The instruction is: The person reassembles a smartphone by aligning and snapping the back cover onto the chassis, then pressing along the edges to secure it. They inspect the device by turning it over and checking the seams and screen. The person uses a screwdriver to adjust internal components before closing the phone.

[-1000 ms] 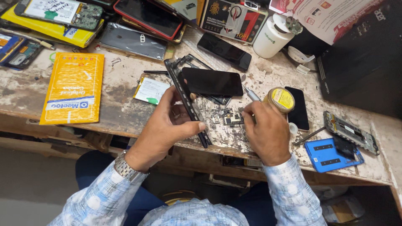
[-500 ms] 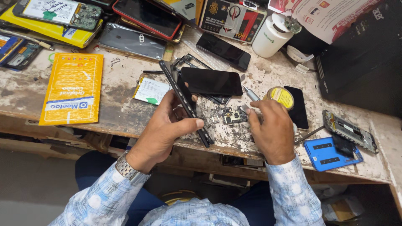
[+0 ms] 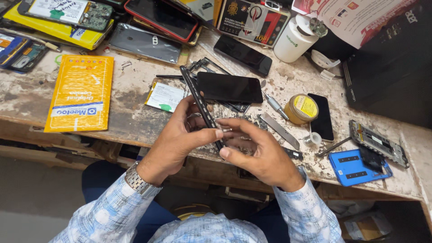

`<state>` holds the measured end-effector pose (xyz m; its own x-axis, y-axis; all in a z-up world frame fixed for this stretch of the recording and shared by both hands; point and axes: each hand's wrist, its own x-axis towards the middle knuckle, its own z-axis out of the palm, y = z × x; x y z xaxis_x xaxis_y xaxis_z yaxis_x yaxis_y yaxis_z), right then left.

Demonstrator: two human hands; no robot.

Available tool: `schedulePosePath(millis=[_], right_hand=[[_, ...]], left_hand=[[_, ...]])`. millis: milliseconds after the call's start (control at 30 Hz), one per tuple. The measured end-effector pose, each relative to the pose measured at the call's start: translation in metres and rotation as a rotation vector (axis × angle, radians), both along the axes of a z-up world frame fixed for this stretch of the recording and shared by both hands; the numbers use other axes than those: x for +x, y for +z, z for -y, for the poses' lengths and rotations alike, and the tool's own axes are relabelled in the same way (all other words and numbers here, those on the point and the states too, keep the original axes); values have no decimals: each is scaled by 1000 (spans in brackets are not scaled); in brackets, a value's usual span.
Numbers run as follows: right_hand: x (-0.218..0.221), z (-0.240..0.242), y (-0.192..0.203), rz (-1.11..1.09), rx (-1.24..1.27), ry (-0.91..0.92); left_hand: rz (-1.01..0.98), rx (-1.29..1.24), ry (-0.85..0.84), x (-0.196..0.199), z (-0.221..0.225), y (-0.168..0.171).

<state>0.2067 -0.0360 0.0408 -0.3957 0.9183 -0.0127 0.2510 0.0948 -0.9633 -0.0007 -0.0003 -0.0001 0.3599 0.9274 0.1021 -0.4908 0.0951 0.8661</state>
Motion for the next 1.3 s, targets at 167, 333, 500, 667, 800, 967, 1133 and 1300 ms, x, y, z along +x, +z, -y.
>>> schedulePosePath(millis=[167,333,500,667,800,967,1133,1300], right_hand=[[3,-4,-6,-125,-114,20],[8,-5,-11,-176,-153,-3],[7,-5,-13,-197,-177,-40],[7,-5,-18,-199,-116,-43],[10,-5,-21,-185,-113,-43],[11,-6,-23,-228,-155,-42],[10,-6,-28,-305,-177,-42],[13,-7,-31,-319,-181,-25]], left_hand=[[-58,9,0,-2,0,3],[-86,15,-6,-3,-1,7],[-95,51,19,0,-1,4],[-117,43,27,1,-2,1],[-128,32,19,1,-3,0],[-130,27,26,1,-1,-1],[-164,38,45,1,-2,1],[-185,31,30,0,-2,1]])
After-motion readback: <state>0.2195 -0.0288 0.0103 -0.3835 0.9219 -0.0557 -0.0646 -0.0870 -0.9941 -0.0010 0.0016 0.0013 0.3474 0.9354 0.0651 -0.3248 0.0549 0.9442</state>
